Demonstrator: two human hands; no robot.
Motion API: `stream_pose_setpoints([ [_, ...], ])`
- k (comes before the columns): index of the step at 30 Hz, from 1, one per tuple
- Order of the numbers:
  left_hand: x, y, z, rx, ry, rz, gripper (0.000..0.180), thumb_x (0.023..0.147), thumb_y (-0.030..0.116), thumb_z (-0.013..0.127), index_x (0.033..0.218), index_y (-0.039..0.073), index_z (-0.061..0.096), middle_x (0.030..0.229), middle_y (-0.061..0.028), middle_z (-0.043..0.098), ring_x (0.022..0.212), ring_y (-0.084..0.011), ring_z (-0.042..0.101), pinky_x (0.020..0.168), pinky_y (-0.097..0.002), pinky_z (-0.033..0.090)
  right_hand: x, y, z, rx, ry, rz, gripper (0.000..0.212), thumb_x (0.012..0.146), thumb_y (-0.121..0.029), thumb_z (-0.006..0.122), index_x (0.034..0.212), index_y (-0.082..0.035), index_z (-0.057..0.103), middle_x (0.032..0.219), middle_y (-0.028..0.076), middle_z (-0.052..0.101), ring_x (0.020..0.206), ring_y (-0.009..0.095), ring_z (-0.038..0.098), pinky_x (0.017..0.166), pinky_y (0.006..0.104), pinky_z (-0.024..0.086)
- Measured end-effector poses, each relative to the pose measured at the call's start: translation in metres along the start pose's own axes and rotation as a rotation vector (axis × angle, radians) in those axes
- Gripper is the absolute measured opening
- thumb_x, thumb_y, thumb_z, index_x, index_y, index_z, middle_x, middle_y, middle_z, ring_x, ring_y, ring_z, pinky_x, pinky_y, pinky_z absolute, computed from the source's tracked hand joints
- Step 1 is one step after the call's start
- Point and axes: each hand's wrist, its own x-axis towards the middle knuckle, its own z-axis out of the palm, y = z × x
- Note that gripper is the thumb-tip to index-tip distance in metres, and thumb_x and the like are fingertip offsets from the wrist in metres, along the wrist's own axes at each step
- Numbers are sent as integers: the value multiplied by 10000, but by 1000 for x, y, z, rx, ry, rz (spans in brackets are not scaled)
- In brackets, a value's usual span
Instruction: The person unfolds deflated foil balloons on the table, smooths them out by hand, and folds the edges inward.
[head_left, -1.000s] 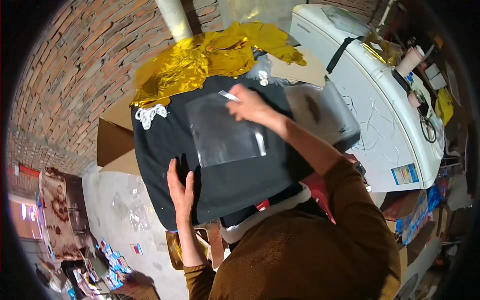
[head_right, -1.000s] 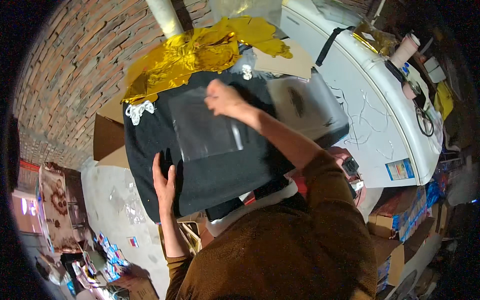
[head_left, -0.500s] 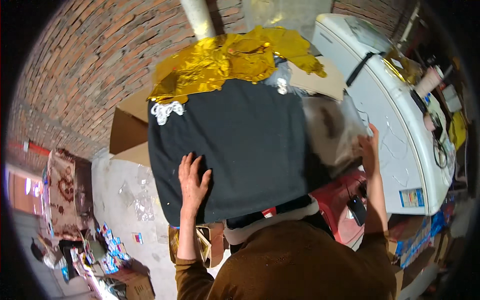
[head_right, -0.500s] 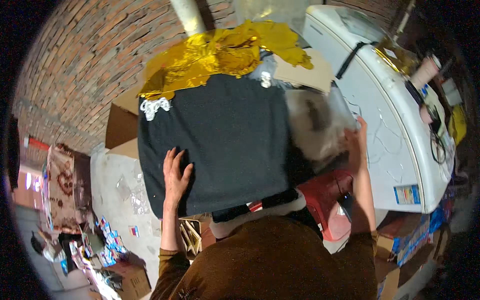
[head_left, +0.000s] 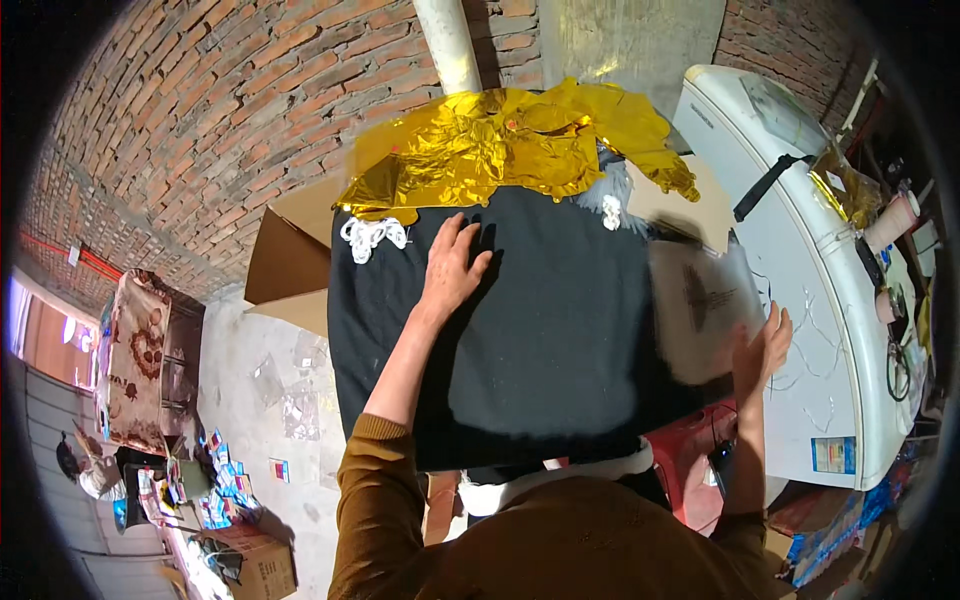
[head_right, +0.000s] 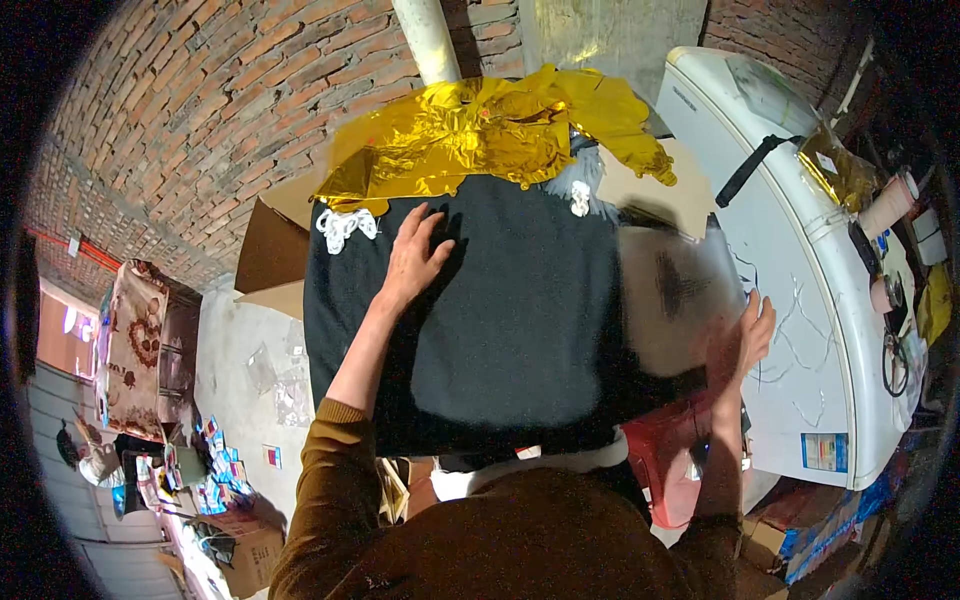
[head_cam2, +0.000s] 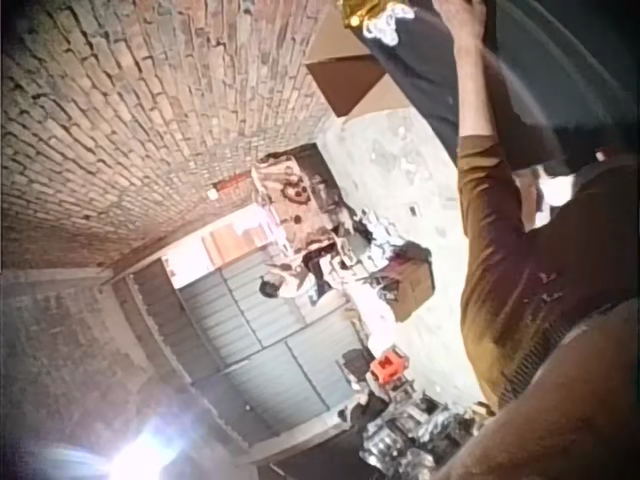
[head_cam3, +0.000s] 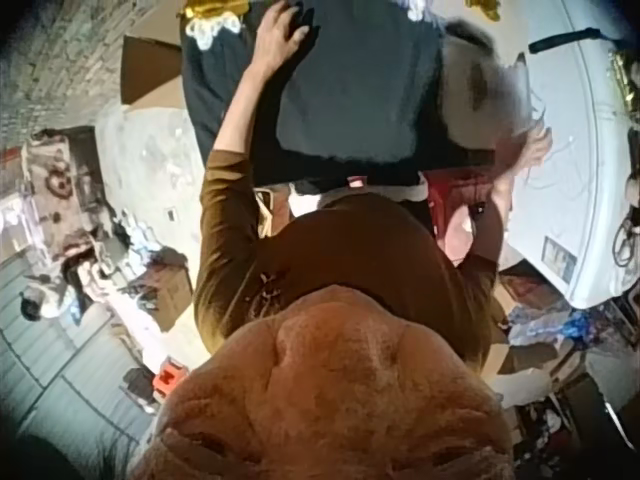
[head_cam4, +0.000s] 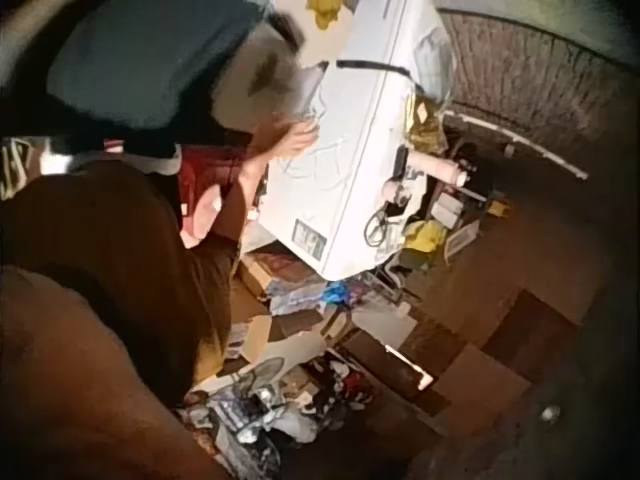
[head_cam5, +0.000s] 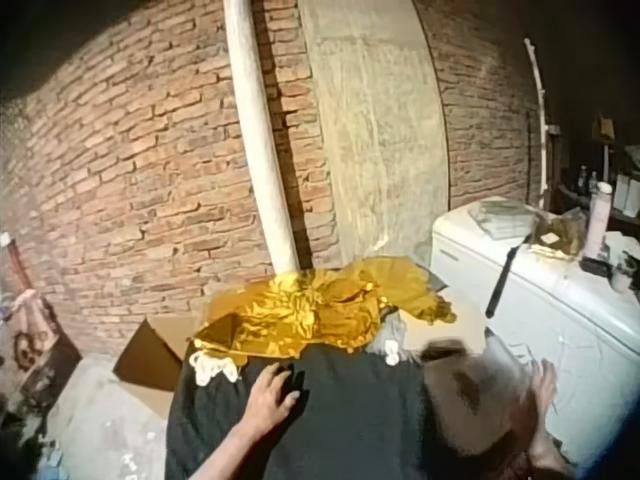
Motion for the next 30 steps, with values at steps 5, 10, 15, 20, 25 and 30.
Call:
stream_pose_setpoints([
  [5, 52, -25, 47, 152, 13, 31, 671, 925, 388, 711, 1483, 95, 482, 1575, -219, 390, 1469, -399, 345, 1205, -529, 275, 38, -49, -28, -173, -80, -228, 567, 830, -103, 712, 1376, -73, 564, 1517, 142, 427, 1458, 403, 347, 1121, 604, 313],
  [10, 76, -58, 77, 282, -2, -69, 659, 1003, 506, 555, 1536, 136, 438, 1597, -190, 374, 1498, -374, 306, 1228, -561, 200, 87, -149, 30, 339, -121, -614, 341, 787, -85, 740, 1127, -84, 709, 1240, 82, 629, 1288, 360, 541, 1098, 541, 369],
  [15, 81, -55, 91, 376, -52, -158, 642, 1048, 550, 427, 1552, 152, 423, 1623, -163, 360, 1519, -330, 292, 1235, -542, 191, 116, -273, 95, 447, -242, -1000, 439, 817, -175, 784, 1223, -64, 662, 1279, 80, 633, 1329, 294, 525, 1109, 521, 365],
  [20, 86, -52, 96, 389, -18, -111, 642, 1050, 551, 420, 1551, 150, 428, 1621, -161, 365, 1517, -327, 299, 1236, -534, 188, 128, -357, 195, 445, -145, -984, 491, 860, -248, 745, 1279, -29, 612, 1375, 113, 586, 1332, 302, 512, 1103, 558, 348],
  [25, 83, -57, 99, 369, 3, -121, 642, 1045, 546, 436, 1541, 139, 444, 1609, -168, 380, 1514, -322, 305, 1238, -531, 184, 124, -395, 237, 253, -529, -984, 244, 914, -226, 660, 1073, -42, 681, 1147, 130, 695, 1130, 319, 651, 953, 506, 483],
  [30, 84, -67, 94, 361, -8, -136, 637, 1041, 542, 440, 1526, 129, 464, 1610, -165, 374, 1513, -320, 299, 1239, -547, 184, 116, -405, 249, 268, -309, -1082, 135, 897, -176, 662, 914, -46, 692, 839, 139, 725, 826, 336, 730, 707, 460, 563],
])
